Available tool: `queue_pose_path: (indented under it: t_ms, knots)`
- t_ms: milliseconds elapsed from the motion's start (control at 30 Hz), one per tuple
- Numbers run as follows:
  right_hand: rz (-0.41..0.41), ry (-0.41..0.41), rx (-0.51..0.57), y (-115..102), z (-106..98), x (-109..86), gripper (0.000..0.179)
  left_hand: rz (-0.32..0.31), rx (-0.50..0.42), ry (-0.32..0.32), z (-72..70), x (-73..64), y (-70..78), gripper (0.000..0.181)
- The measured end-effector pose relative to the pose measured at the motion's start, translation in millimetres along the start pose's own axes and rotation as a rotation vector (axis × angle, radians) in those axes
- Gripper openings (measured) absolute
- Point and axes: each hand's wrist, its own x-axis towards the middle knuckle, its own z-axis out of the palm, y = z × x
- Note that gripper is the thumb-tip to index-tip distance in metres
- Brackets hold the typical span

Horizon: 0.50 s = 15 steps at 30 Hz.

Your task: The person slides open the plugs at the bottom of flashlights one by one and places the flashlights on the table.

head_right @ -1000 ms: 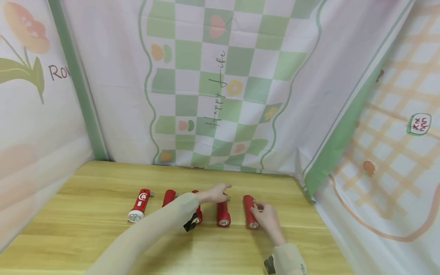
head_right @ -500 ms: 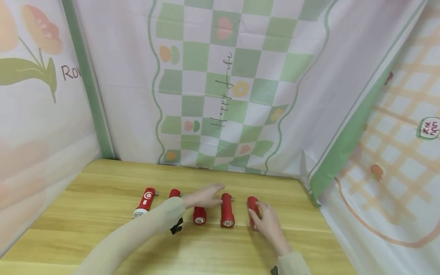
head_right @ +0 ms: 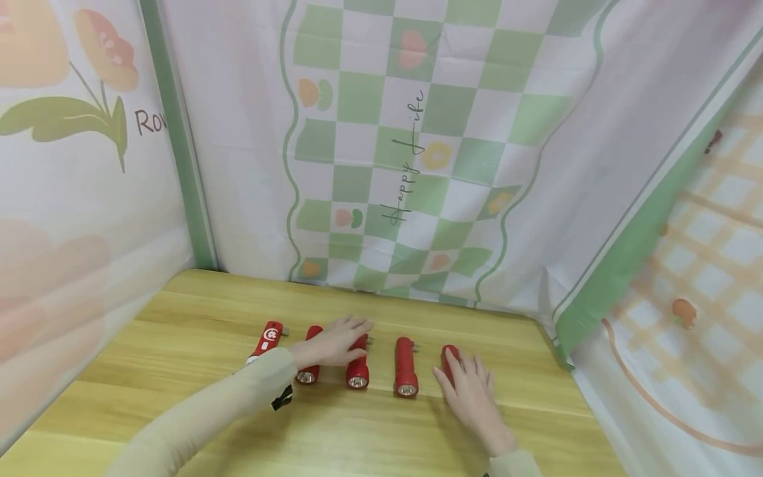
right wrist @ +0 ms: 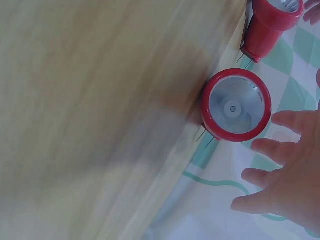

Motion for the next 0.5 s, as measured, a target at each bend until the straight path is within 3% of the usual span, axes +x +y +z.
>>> queue_pose_path:
  t_ms: [133,367,500]
  knots:
    - [-0.004,-0.031,-0.014,-1,0,-0.3,0.062,-0.030,0.039,0.027,-1.4,-12.5,-10.4,0.064]
    - [-0.051,0.031,-0.025,1,-1,-1.7,0.061,-0.055,-0.007,0.068,-11.7,-41.2,-27.0,0.074]
    - [-0.055,0.019,-0.055,1,-6,-0.6,0.060,-0.089,-0.027,0.088,-18.0,-54.4,-38.2,0.079]
